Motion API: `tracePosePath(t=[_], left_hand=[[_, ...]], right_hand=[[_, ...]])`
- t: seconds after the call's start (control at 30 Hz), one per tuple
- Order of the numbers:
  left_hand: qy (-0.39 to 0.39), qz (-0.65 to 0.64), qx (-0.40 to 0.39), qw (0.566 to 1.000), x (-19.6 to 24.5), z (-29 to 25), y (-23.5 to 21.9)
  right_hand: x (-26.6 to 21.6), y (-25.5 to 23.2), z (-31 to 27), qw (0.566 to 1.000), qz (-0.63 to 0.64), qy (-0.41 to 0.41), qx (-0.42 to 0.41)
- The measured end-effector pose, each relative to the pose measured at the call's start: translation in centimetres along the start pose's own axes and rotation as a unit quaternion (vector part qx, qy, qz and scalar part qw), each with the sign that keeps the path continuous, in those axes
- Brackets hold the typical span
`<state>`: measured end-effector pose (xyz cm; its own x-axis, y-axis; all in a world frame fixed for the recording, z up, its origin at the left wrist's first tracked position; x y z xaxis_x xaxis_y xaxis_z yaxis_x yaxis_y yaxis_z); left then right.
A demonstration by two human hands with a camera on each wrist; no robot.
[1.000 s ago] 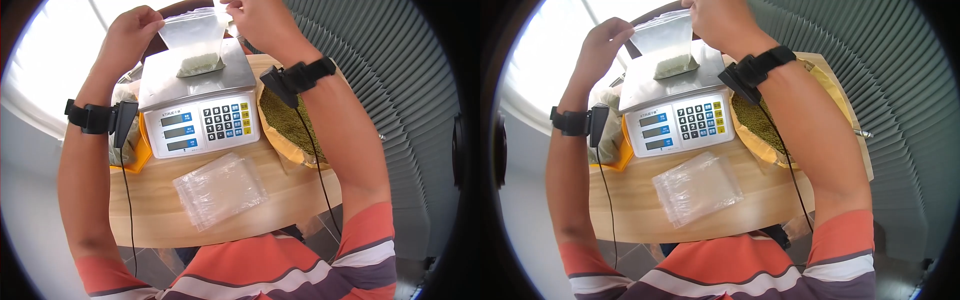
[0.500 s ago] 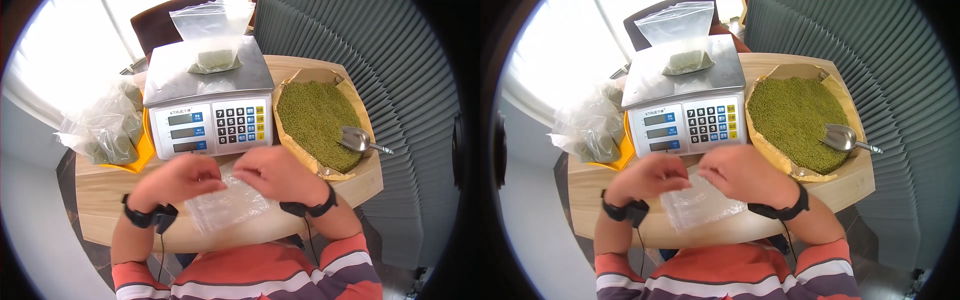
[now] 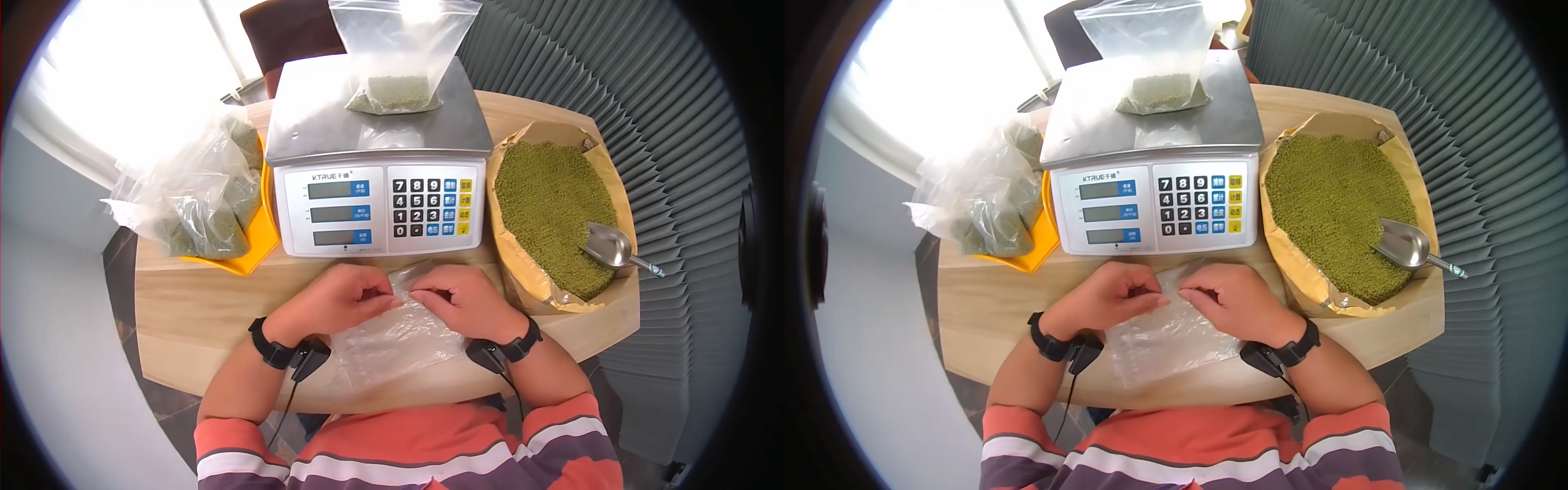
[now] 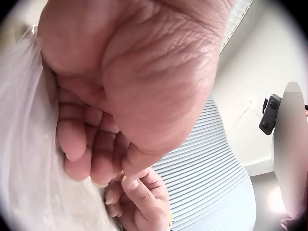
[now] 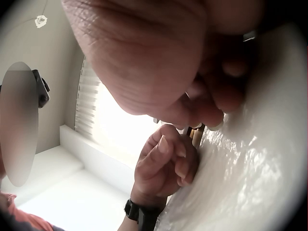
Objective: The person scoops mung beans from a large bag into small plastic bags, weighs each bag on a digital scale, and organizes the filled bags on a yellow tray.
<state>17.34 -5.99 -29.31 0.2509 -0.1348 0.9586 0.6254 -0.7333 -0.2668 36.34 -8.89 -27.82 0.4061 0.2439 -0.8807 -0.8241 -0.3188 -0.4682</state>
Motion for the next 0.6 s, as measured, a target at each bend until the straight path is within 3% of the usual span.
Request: tracePosePath(t=[0.07,0.13,0.6], left_hand=[[-0.026,-0.02,0.006,0.999,-0.33,-0.07,-0.07],[0.021,0.019,0.017,0.999,0.04,-0.07,-0.24],[0.047,0.046,0.047,0.997,-0.39,-0.34,-0.36]], right_hand=[[0.17,-0.08,0.13,1.0,0.008,0.03,-0.001],[0.24,0.04,0.12,1.0,0.011,0.019,0.0],[-0.24,0.16,0.46,0.998,0.006,0.057,-0.018]])
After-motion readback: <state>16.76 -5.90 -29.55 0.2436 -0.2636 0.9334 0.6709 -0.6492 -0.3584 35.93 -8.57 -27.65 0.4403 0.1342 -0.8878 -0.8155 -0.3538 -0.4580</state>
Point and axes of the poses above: each hand's wrist, its own z-axis towards the middle knuckle, its own y-axis out of the palm, x = y × z, the point moved 7 cm from there along z, towards the middle knuckle, and after that the axes turned 2 degrees about y, right-handed, at the moved point
